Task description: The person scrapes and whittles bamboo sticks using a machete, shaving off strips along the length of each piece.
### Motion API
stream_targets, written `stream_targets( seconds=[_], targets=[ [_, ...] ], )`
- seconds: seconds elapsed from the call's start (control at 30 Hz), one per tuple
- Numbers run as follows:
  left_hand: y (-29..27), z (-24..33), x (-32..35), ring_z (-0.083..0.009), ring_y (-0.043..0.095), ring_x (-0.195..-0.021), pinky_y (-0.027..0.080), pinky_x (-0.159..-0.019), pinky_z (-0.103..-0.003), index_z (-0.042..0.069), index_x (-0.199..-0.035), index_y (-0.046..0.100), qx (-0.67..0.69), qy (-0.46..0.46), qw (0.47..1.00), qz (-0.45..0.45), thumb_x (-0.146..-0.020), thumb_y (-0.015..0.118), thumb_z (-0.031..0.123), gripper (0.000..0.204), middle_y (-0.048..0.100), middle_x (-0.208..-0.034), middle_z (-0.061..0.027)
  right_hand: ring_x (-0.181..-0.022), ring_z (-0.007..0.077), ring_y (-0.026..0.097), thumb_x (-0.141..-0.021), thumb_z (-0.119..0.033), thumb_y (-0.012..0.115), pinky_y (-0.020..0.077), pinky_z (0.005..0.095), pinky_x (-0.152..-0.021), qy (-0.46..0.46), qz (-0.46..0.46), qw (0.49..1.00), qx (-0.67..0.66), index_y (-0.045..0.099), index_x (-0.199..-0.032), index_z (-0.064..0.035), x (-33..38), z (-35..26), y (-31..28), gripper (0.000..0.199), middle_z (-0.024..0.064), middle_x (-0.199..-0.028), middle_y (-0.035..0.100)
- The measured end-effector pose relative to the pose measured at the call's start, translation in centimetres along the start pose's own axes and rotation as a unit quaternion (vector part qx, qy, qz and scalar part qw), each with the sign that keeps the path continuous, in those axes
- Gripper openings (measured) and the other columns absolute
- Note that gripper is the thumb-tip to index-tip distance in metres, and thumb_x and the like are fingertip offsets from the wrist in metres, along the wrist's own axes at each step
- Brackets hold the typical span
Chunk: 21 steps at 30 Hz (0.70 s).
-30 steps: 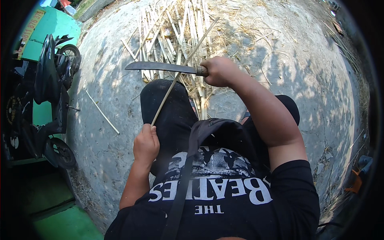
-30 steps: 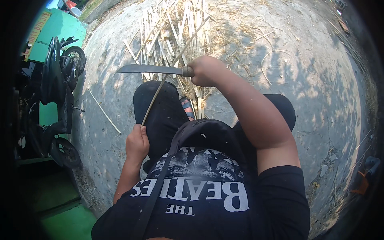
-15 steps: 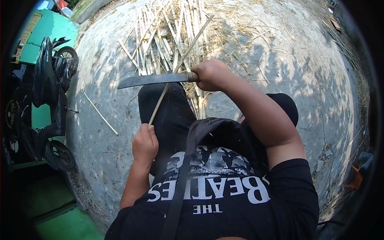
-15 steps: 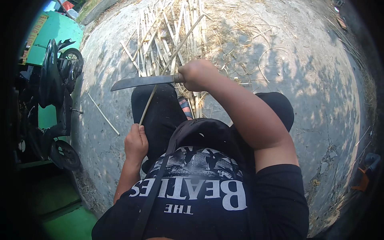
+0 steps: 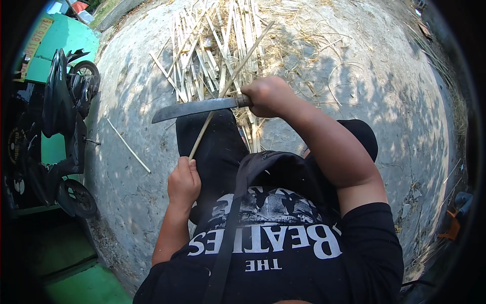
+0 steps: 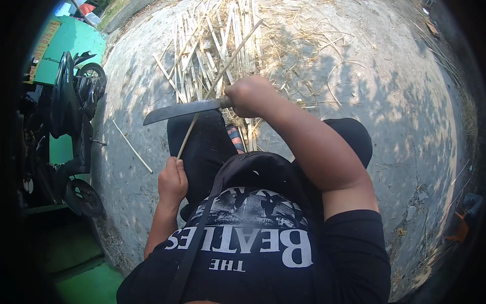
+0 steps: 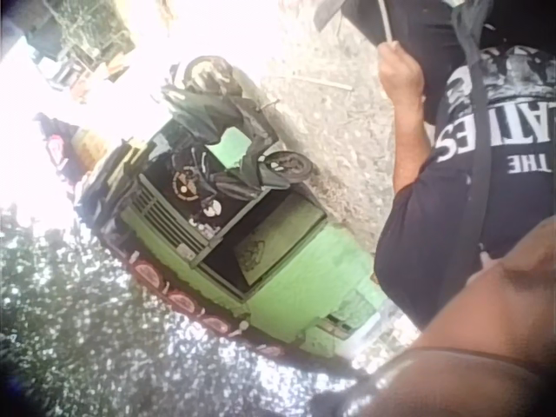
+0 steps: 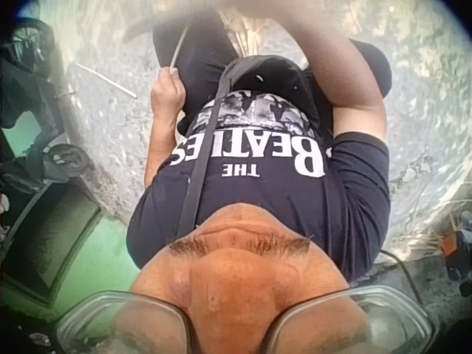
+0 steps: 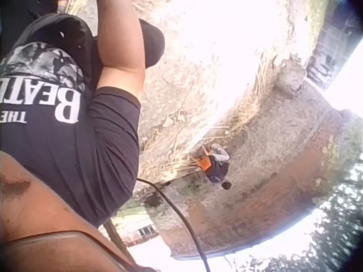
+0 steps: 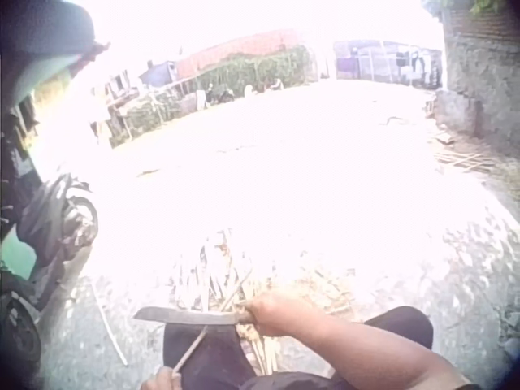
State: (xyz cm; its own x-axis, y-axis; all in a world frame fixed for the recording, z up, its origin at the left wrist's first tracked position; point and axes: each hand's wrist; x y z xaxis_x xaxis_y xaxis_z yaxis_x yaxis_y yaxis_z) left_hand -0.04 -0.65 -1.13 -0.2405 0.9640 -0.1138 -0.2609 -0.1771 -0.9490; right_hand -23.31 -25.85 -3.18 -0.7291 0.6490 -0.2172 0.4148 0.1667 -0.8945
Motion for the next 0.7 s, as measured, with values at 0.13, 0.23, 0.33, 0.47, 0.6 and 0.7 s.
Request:
stream_targets(
  seconds=[0.13,0.23,0.33,0.47,0.6,0.7],
  targets=[
    [-0.1,-0.6,-0.2,-0.0503,0.062,-0.068,0.047,-0.058,-0.058,0.004,-0.094,0.055,0.015,0.018,1.0,0.005,-0.105,0.051,0.021,0.021,0.064,-0.073,-0.0252,-0.078,0.0373,0.069,-0.075,-0.018,0.069,0.0554,0.049,-0.07,0.057,0.005,0.998,-0.01,0.068,-0.084,-0.0128,-0.5,3.0,-1.1,0.011,0.0139,-0.077,0.069],
    [-0.6,-0.4,-0.8,-0.0506,0.062,-0.068,0.047,-0.059,-0.058,0.003,-0.093,0.054,0.018,0.022,1.0,-0.005,-0.105,0.051,0.021,0.022,0.063,-0.072,-0.0254,-0.085,0.0394,0.069,-0.077,-0.017,0.066,0.0554,0.0504,-0.076,0.181,-0.069,0.981,-0.021,0.07,-0.092,-0.0128,-0.4,5.3,-2.2,0.016,0.0182,-0.085,0.071],
    [-0.8,-0.2,-0.7,-0.0508,0.062,-0.068,0.047,-0.059,-0.059,0.003,-0.092,0.054,0.012,0.018,1.0,-0.015,-0.105,0.051,0.02,0.022,0.063,-0.072,-0.0256,-0.085,0.0391,0.069,-0.078,-0.018,0.065,0.0556,0.0501,-0.077,0.185,-0.03,0.982,-0.002,0.07,-0.091,-0.0123,0.1,4.2,-1.8,0.015,0.0179,-0.084,0.071],
    [-0.3,-0.2,-0.5,-0.0509,0.061,-0.069,0.046,-0.059,-0.059,0.003,-0.092,0.054,0.024,0.011,1.0,-0.004,-0.105,0.051,0.02,0.022,0.063,-0.073,-0.0263,-0.079,0.0374,0.07,-0.079,-0.019,0.065,0.0566,0.0476,-0.072,0.094,-0.025,0.995,-0.01,0.069,-0.086,-0.0127,0.1,0.8,-1.7,0.01,0.0134,-0.08,0.071],
    [-0.6,-0.1,-0.7,-0.0512,0.061,-0.069,0.046,-0.06,-0.059,0.003,-0.092,0.054,0.002,0.005,1.0,-0.014,-0.105,0.05,0.02,0.022,0.062,-0.073,-0.0266,-0.075,0.0345,0.07,-0.077,-0.02,0.069,0.0558,0.0477,-0.067,-0.043,-0.012,0.997,0.069,0.068,-0.082,-0.0143,-0.2,-0.2,-0.5,0.008,0.0108,-0.075,0.068],
    [-1.0,-0.9,0.0,-0.0511,0.061,-0.069,0.046,-0.06,-0.059,0.003,-0.093,0.053,0.032,0.042,0.999,-0.003,-0.105,0.05,0.02,0.021,0.062,-0.072,-0.0265,-0.087,0.0358,0.071,-0.082,-0.021,0.067,0.0573,0.0473,-0.077,0.149,-0.012,0.988,0.025,0.071,-0.093,-0.0133,-0.7,3.5,-2.7,0.014,0.0115,-0.089,0.073]
  ],
)
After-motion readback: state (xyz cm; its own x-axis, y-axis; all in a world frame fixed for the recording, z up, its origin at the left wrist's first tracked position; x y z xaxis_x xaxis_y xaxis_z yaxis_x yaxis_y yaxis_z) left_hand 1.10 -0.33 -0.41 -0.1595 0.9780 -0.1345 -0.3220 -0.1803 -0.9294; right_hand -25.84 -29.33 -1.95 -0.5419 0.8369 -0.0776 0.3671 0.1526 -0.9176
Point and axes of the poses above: each hand's wrist, its own x-axis away from the middle knuckle, its own y-axis out of the palm, z = x × y
